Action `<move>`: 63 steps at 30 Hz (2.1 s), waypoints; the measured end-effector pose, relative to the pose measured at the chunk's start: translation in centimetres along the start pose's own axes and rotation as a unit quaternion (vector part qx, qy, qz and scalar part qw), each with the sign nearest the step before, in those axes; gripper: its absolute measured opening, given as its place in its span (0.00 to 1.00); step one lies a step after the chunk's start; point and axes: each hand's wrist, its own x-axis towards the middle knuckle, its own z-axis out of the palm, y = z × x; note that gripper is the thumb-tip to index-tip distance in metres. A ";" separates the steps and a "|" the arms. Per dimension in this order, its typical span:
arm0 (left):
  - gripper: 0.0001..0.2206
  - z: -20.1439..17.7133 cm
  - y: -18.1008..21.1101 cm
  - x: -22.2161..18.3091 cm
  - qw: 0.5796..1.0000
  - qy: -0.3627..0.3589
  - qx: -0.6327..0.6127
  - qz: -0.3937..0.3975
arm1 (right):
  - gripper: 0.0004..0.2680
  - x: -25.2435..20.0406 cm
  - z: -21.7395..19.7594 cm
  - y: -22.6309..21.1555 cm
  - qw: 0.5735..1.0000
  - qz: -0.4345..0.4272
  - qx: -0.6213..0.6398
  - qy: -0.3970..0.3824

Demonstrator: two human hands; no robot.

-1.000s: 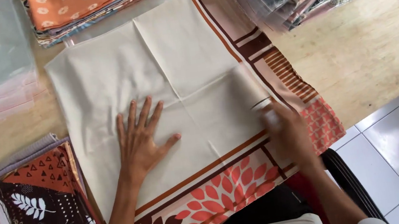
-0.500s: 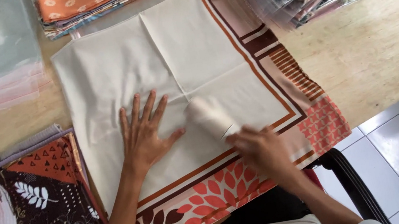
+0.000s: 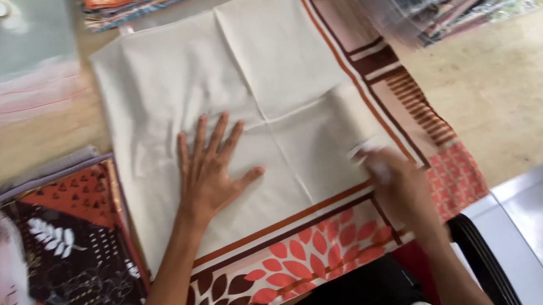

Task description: The person uses a lint roller to clean a scarf and then folds it on a table.

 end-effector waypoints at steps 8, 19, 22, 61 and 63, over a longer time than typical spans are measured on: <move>0.42 0.3 -0.3 -0.1 1.000 0.000 -0.018 0.000 | 0.05 1.3 1.8 5.5 0.989 -0.052 -0.138 -0.016; 0.42 1.4 -0.6 -0.1 0.999 0.040 0.003 0.018 | 0.14 -0.5 0.2 -0.2 0.988 0.072 0.027 -0.134; 0.42 1.3 -0.6 -0.1 0.999 0.041 -0.009 0.016 | 0.11 -2.2 1.7 -3.3 0.967 -0.160 0.145 -0.135; 0.41 -0.4 0.1 -0.1 1.000 -0.004 -0.010 0.001 | 0.07 -0.9 0.7 -2.2 0.989 -0.099 0.059 -0.092; 0.40 -0.4 0.0 0.0 1.000 -0.004 -0.004 0.003 | 0.07 -0.2 -0.2 -1.5 0.994 -0.061 0.033 -0.089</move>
